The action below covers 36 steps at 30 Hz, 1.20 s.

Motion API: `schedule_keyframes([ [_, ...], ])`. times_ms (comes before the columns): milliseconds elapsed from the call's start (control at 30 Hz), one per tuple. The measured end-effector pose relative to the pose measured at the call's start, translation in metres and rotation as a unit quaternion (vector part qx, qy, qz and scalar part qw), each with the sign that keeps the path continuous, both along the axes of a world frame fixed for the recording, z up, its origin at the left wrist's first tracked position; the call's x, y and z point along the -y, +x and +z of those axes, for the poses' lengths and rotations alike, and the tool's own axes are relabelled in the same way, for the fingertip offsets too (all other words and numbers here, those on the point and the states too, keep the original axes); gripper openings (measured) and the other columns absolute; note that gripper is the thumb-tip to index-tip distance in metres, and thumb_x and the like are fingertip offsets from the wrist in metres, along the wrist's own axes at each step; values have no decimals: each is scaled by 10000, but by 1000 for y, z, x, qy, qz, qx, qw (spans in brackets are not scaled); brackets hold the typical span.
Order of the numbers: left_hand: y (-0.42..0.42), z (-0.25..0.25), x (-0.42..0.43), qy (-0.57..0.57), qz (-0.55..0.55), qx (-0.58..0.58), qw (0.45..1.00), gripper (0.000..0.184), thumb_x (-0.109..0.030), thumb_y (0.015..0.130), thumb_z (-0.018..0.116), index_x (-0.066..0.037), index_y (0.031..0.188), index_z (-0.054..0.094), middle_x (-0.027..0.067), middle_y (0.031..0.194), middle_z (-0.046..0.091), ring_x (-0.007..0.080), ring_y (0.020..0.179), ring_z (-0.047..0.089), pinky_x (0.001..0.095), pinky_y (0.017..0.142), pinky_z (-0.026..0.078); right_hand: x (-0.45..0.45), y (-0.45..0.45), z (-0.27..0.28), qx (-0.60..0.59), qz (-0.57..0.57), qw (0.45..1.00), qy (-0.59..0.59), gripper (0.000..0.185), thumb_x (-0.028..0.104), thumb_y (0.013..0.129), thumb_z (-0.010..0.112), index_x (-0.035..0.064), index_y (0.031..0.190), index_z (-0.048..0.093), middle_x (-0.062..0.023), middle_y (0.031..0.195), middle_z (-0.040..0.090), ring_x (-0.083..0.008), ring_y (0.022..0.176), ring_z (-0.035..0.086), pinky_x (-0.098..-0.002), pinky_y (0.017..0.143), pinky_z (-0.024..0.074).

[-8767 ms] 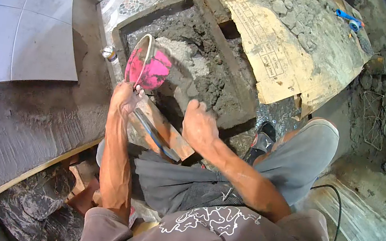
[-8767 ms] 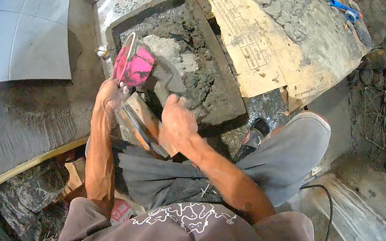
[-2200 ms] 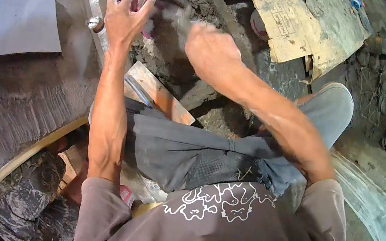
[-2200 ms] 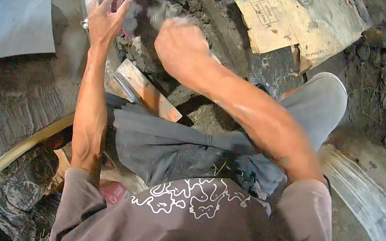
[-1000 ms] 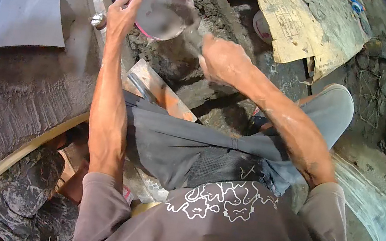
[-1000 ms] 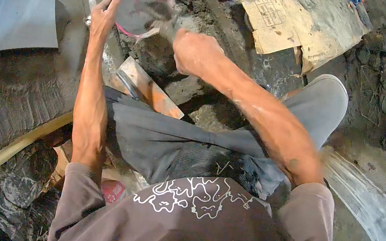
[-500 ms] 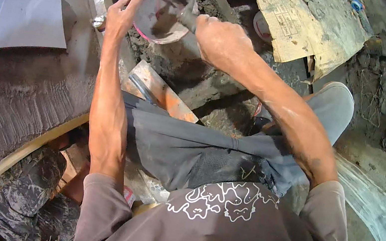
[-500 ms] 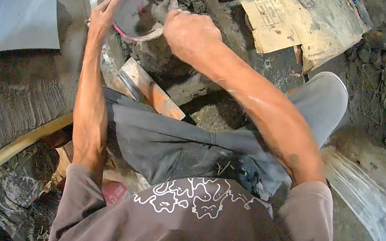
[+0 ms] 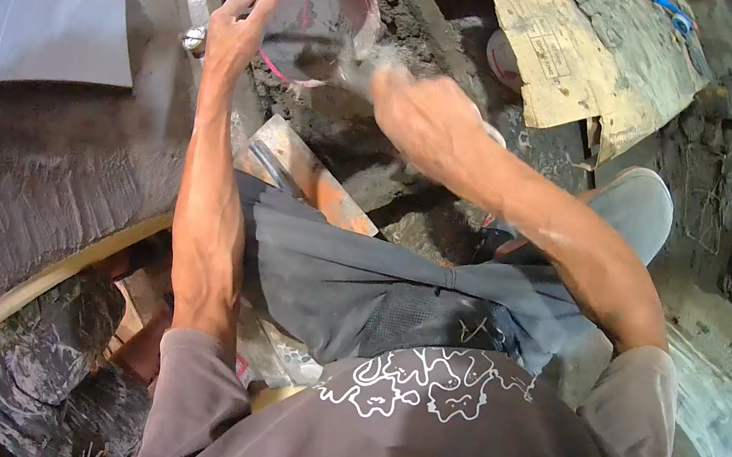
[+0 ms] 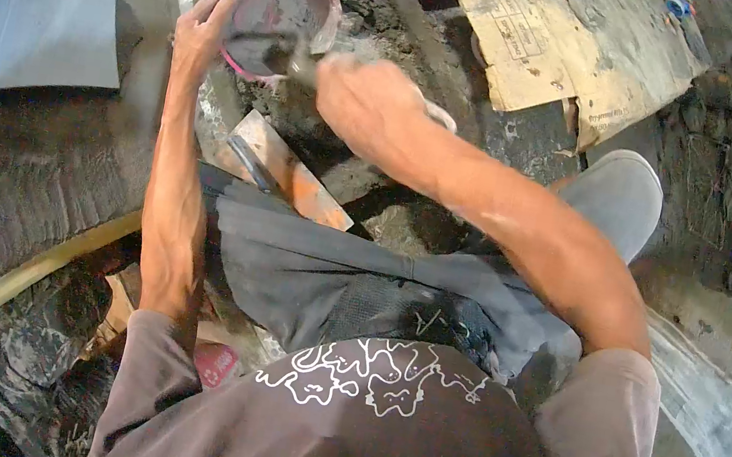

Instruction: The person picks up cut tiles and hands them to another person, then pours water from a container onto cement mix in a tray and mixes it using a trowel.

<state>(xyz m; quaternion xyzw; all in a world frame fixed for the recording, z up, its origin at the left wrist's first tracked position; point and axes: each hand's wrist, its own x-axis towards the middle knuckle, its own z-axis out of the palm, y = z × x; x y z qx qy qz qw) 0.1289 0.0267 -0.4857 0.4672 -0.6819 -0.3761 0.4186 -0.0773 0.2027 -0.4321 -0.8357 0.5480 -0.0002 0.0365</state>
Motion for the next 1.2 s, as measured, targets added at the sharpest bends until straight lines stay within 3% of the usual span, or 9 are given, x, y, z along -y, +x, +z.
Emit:
schedule_keyframes([
  [67,1,-1,-1,-3,9,-3,1000,433,-414,866,665,-117,1181,684,136,1074,684,195,1036,610,317,938,445,-3,-3,-6,10,-79,991,109,242,26,792,568,-128,978,552,-255,820,652,-402,771,690,-449,648,571],
  [167,-2,-11,3,-60,9,59,996,409,-403,844,682,-168,1179,690,125,985,673,205,966,614,331,901,465,-1,-25,-12,-12,-85,993,84,213,97,813,590,-54,928,494,-244,819,597,-400,678,647,-472,589,539],
  [233,3,-14,3,-129,-10,108,986,519,-415,786,738,-204,1249,638,139,1003,597,263,924,586,357,851,481,-7,-35,0,66,-121,986,96,281,169,804,637,-44,935,508,-262,855,601,-443,775,624,-505,692,512],
  [467,-27,-4,-47,-376,-68,258,887,971,-215,559,878,-262,1419,431,128,1188,486,314,1060,514,434,907,435,-36,-68,11,94,-230,962,118,338,219,802,662,-71,931,546,-305,810,619,-477,811,620,-520,746,500],
  [567,-19,-10,-54,-406,-158,350,829,955,-285,547,868,-236,1402,447,131,1200,467,303,1110,485,430,941,410,-34,-74,26,132,-254,951,115,352,229,808,655,-83,927,544,-316,793,618,-483,804,619,-517,730,498],
  [733,-20,-16,-51,-515,-230,396,724,615,-152,793,547,-230,1393,440,125,1224,444,290,1128,475,413,999,400,14,-57,41,191,-245,948,-66,366,230,822,635,-96,944,525,-309,780,626,-473,747,630,-511,706,516],
  [767,-22,-18,-50,-525,-229,399,716,618,-154,789,555,-230,1391,440,125,1223,445,290,1133,474,413,997,402,24,-56,41,191,-258,941,-104,367,227,824,632,-95,958,520,-307,780,629,-468,742,634,-509,705,520],
  [867,-29,-23,-44,-539,-228,399,706,620,-157,786,569,-237,1386,437,123,1224,448,287,1144,471,415,993,405,43,-72,9,43,-132,988,65,395,247,847,641,-49,1035,458,-297,810,614,-476,818,608,-521,712,497],
  [1200,-35,-40,-37,-501,-302,399,707,683,-105,772,589,-256,1411,402,130,1255,440,308,1155,467,438,1008,397,49,-68,-4,59,-168,980,90,376,241,858,619,-65,990,444,-310,840,619,-476,835,620,-527,733,504],
])
